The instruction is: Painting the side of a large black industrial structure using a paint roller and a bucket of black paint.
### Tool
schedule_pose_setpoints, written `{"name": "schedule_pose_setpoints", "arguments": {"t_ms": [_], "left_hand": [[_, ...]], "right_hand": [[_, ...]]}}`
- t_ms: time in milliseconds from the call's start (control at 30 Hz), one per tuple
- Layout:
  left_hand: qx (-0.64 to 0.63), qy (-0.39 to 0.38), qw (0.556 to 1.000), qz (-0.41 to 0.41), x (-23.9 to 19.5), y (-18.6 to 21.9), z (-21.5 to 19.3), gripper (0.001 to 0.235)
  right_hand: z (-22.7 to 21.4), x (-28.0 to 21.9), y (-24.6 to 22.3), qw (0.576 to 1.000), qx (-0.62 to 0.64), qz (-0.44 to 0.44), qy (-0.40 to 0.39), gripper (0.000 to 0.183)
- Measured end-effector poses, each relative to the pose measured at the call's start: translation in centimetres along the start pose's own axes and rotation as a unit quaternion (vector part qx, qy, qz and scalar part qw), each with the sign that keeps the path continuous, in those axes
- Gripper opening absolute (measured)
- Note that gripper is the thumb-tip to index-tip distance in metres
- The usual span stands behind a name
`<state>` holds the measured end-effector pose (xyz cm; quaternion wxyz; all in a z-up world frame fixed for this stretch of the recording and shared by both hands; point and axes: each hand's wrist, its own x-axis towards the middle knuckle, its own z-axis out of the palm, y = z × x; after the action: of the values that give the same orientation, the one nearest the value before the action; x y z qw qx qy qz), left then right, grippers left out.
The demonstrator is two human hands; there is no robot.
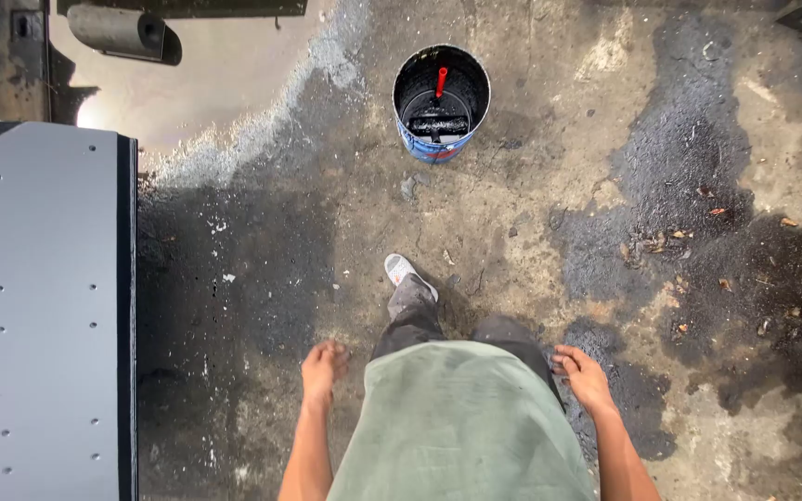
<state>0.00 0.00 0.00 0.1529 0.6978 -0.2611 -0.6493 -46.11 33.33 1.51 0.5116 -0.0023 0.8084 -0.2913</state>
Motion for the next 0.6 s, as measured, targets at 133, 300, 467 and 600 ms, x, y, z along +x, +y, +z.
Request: {"name": "schedule_pose_setpoints", "arguments": {"t_ms": [133, 300, 467, 600], "left_hand": [[0.012, 0.03, 0.997, 0.068, 0.4, 11.4, -1.0, 0.032], [-0.024, 0.062, 0.996, 0.064, 3.9, 14.6, -0.1, 0.033], [-0.035, 0.094, 0.995, -0.028, 4.6, 7.5, 2.7, 0.029], [-0.068, 0.147, 0.977, -0.14, 2.1, 2.5, 8.2, 0.028]], "right_hand": [[0.7, -1.4, -5.7, 0.998, -0.053, -0.035, 0.014, 0.032], [-1.1, 3.3, -7.3, 0.999, -0.03, -0.012, 0.023, 0.034], [-3.4, 6.1, -10.7, 0.988, -0.148, 0.048, 0.001, 0.033], [-7.2, 13.0, -11.7, 0.941, -0.332, 0.058, -0.041, 0.036]]}}
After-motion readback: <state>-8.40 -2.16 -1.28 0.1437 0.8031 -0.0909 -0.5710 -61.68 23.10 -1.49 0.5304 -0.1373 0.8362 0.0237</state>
